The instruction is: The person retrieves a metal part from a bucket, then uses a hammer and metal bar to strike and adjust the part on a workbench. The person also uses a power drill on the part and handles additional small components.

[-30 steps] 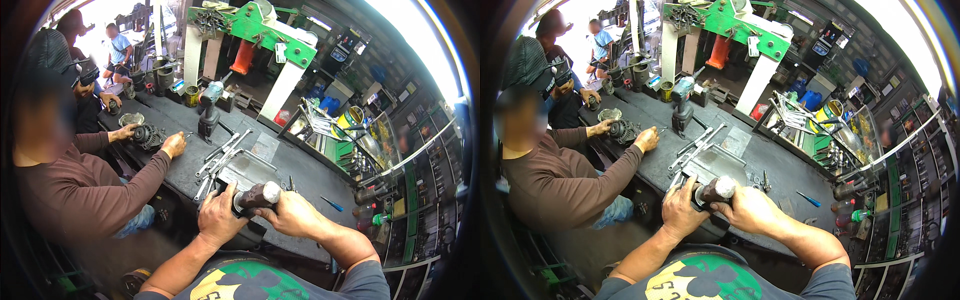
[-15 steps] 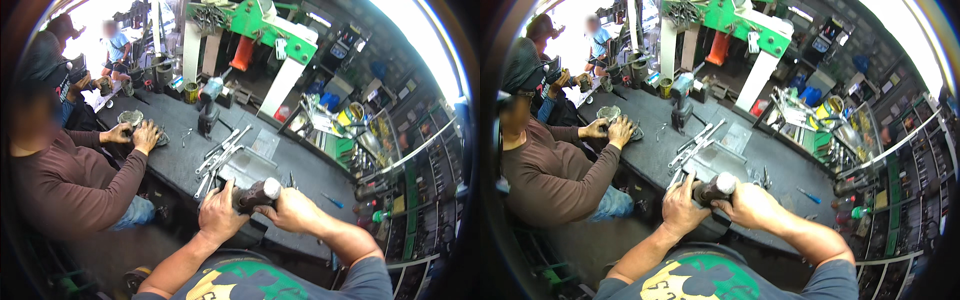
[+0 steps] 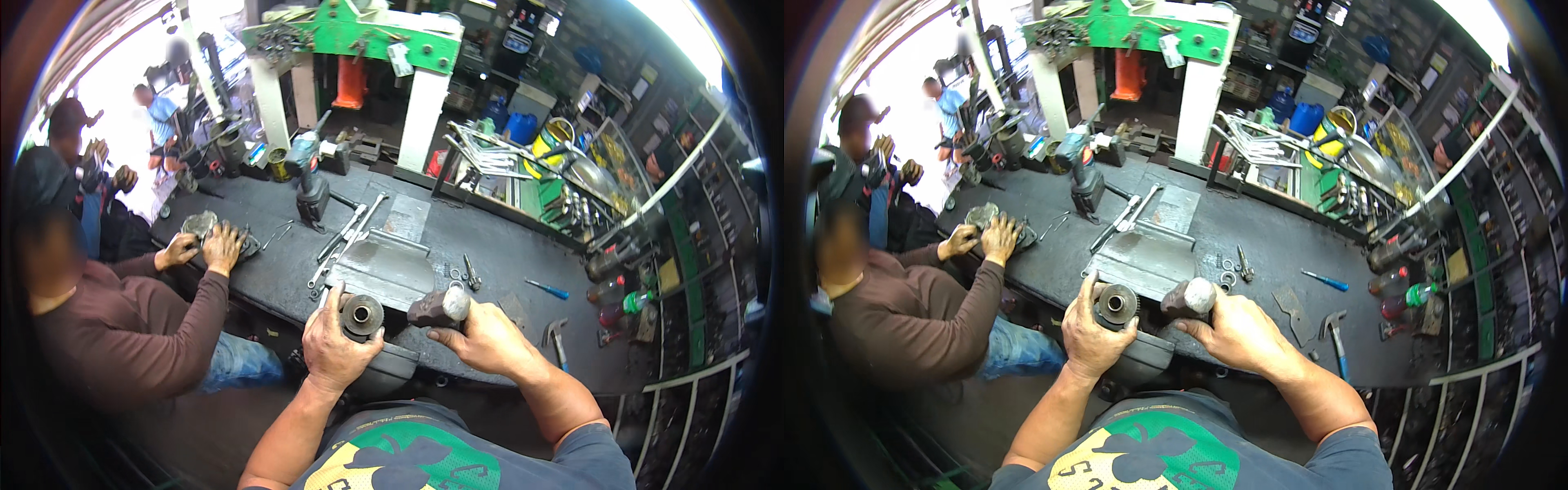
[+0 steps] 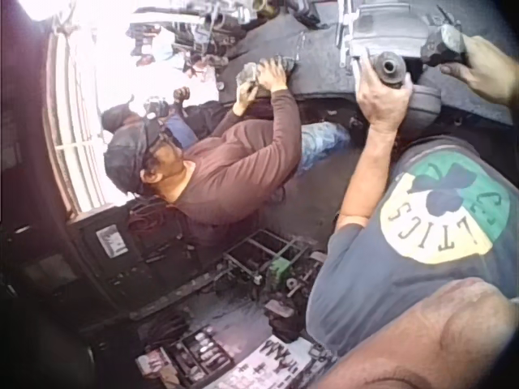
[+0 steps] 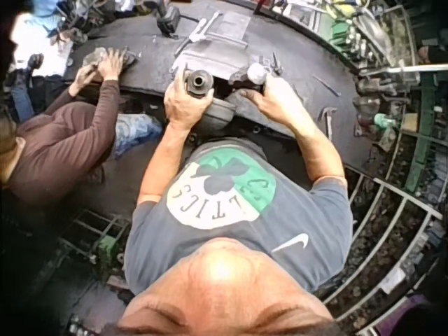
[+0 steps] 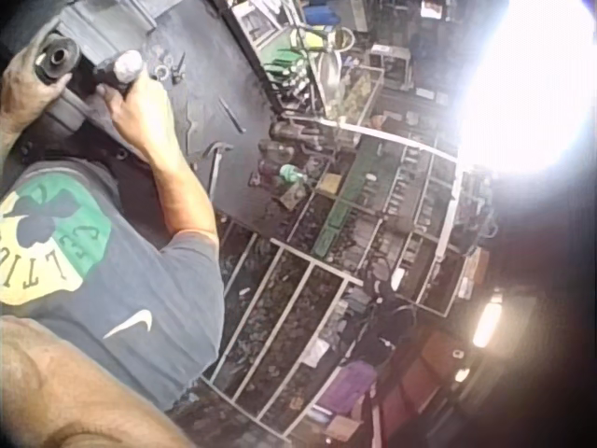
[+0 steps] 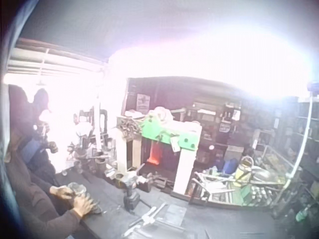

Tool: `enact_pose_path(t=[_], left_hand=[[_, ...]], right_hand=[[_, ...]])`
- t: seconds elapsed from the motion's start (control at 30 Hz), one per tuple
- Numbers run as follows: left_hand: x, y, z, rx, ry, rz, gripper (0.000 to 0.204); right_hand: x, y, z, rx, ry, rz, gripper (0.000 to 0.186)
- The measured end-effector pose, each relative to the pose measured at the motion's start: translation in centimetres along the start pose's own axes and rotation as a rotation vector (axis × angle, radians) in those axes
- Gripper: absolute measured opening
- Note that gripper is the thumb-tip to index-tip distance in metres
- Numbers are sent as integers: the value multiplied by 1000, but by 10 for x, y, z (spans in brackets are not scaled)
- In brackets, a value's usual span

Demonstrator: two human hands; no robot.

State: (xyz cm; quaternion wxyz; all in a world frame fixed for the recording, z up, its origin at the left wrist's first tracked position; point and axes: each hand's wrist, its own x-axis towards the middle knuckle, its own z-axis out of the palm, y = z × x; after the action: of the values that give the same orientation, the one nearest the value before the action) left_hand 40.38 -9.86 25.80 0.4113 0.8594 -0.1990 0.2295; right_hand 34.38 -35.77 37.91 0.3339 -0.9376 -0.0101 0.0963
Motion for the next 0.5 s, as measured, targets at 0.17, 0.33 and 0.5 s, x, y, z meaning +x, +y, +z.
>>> enact_pose_path(t=[0.17, 0.33, 0.5], left_hand=[[-3, 0, 0, 82, -62, -50, 103], [3, 13, -7, -55, -60, -67, 107], [10, 24, -5, 94, -163, -163, 108]], right_hand=[[-40, 54, 27, 221, 29, 66, 46], [-78, 92, 37, 348, -42, 260, 47], [-107, 127, 39, 376, -84, 430, 47]])
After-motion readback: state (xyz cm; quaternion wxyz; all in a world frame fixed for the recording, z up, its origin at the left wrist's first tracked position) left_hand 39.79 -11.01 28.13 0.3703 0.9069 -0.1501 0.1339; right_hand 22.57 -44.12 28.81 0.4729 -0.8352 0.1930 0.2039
